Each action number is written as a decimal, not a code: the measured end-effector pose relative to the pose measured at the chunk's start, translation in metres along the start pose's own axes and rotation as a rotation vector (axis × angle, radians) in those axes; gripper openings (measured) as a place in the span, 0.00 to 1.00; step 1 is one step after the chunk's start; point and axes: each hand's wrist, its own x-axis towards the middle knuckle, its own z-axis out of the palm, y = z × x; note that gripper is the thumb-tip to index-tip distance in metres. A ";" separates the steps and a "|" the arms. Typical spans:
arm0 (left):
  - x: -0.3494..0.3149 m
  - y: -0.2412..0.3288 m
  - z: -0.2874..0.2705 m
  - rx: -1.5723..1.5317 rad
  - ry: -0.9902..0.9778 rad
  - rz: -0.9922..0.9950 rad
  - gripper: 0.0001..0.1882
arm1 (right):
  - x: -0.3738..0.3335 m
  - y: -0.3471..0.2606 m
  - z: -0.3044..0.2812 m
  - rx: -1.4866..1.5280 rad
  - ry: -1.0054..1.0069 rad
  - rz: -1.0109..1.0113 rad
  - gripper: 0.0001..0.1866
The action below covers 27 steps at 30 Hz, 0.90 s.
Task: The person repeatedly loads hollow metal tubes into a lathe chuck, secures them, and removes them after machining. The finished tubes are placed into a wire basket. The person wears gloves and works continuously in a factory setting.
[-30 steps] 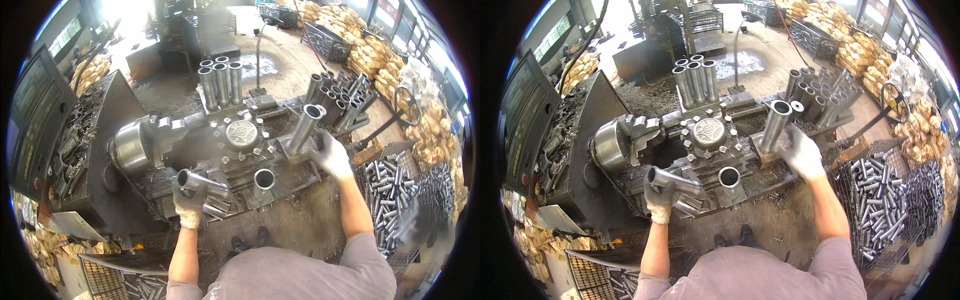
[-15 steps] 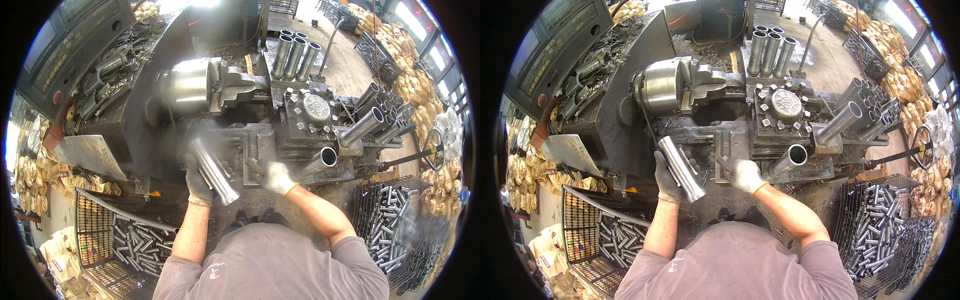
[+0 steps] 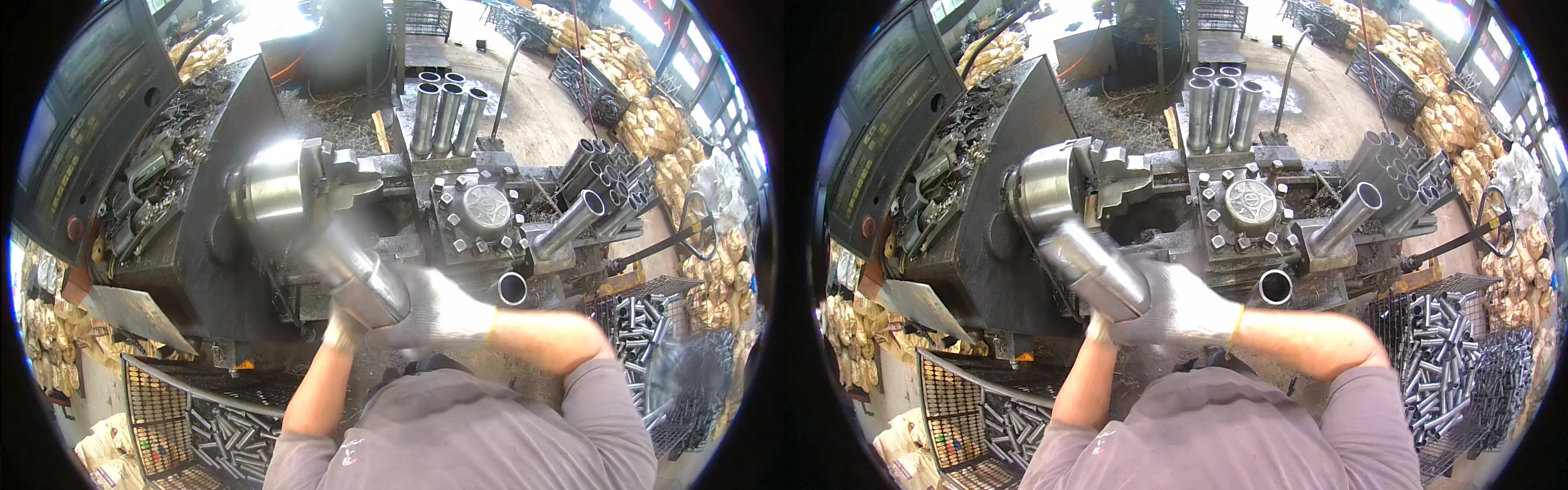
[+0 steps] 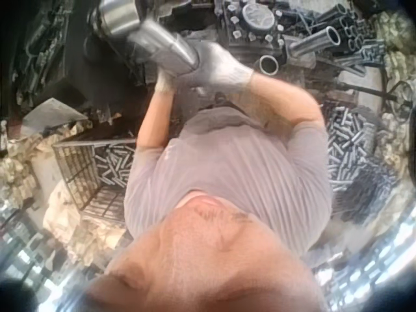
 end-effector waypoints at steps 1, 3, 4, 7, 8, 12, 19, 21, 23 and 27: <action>0.029 -0.029 -0.024 0.145 0.104 -0.150 0.42 | 0.008 -0.012 -0.018 -0.172 0.024 -0.228 0.40; 0.083 -0.077 -0.061 0.177 0.291 -0.293 0.36 | 0.043 -0.042 -0.050 -0.566 0.107 -0.461 0.35; 0.092 -0.083 -0.065 0.163 0.361 -0.212 0.33 | 0.066 -0.050 -0.070 -0.744 0.109 -0.455 0.36; 0.070 -0.034 -0.007 0.437 0.374 0.211 0.20 | 0.117 0.009 -0.166 -1.227 0.139 -0.282 0.35; 0.053 -0.031 -0.014 0.430 0.406 0.309 0.17 | 0.137 0.030 -0.181 -1.516 0.123 -0.206 0.35; -0.041 -0.016 -0.073 0.241 0.641 0.041 0.18 | 0.200 0.090 -0.184 -1.490 -0.135 -0.116 0.14; -0.171 -0.022 -0.180 0.012 1.191 0.417 0.23 | 0.244 0.133 -0.147 -0.965 -0.403 0.044 0.42; -0.195 -0.007 -0.199 -0.032 1.329 0.487 0.22 | 0.251 0.148 -0.129 -0.948 -0.329 -0.021 0.34; -0.200 0.011 -0.207 -0.099 1.461 0.557 0.23 | 0.255 0.131 -0.129 -0.875 -0.312 -0.099 0.35; -0.210 0.040 -0.189 -0.288 1.485 0.502 0.28 | 0.255 0.135 -0.160 -0.841 -0.510 0.155 0.30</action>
